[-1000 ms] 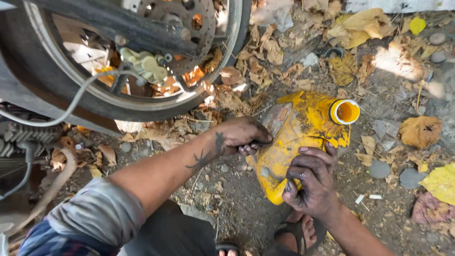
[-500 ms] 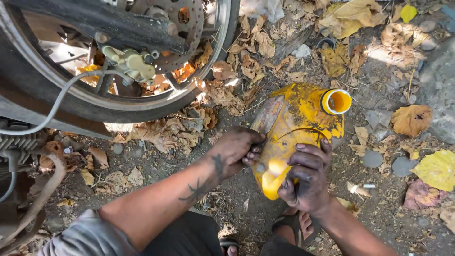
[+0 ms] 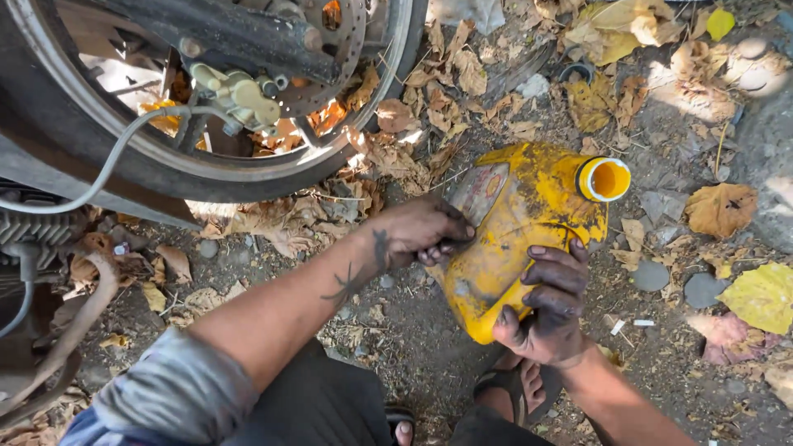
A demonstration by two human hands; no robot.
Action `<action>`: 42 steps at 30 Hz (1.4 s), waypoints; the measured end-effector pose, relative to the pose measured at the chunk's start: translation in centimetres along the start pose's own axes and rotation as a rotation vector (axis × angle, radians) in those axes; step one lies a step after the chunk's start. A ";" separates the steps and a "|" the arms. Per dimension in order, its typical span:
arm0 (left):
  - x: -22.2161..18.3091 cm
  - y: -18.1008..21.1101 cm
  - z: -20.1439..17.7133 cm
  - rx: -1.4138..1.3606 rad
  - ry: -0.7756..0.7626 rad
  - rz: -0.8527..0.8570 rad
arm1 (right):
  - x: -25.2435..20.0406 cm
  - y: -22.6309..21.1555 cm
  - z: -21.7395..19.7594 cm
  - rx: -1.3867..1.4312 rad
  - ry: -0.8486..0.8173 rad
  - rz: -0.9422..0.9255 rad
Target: Cutting open a plastic oil container using a small blade fragment
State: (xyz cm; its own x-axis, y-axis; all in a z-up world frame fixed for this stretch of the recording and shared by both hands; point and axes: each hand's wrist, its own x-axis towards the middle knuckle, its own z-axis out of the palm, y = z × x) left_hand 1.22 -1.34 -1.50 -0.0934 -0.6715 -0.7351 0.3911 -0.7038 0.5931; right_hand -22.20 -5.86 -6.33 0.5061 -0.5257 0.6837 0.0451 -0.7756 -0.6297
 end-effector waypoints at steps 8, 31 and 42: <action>-1.6 -0.9 2.3 -0.157 0.141 -0.021 | -0.9 0.2 -0.7 0.033 0.010 0.032; -10.6 0.9 6.6 0.161 0.923 0.698 | 9.0 -3.6 -2.5 0.271 -0.214 0.089; -10.5 -0.3 8.1 0.250 0.603 0.854 | 16.4 -7.2 -4.2 -0.132 -0.436 0.433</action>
State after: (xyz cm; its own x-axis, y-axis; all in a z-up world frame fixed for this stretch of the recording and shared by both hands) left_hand -5.38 4.03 8.70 0.6163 -0.7862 -0.0457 -0.0921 -0.1295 0.9873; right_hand -17.85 -10.31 10.96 0.7605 -0.6325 0.1465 -0.3352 -0.5758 -0.7457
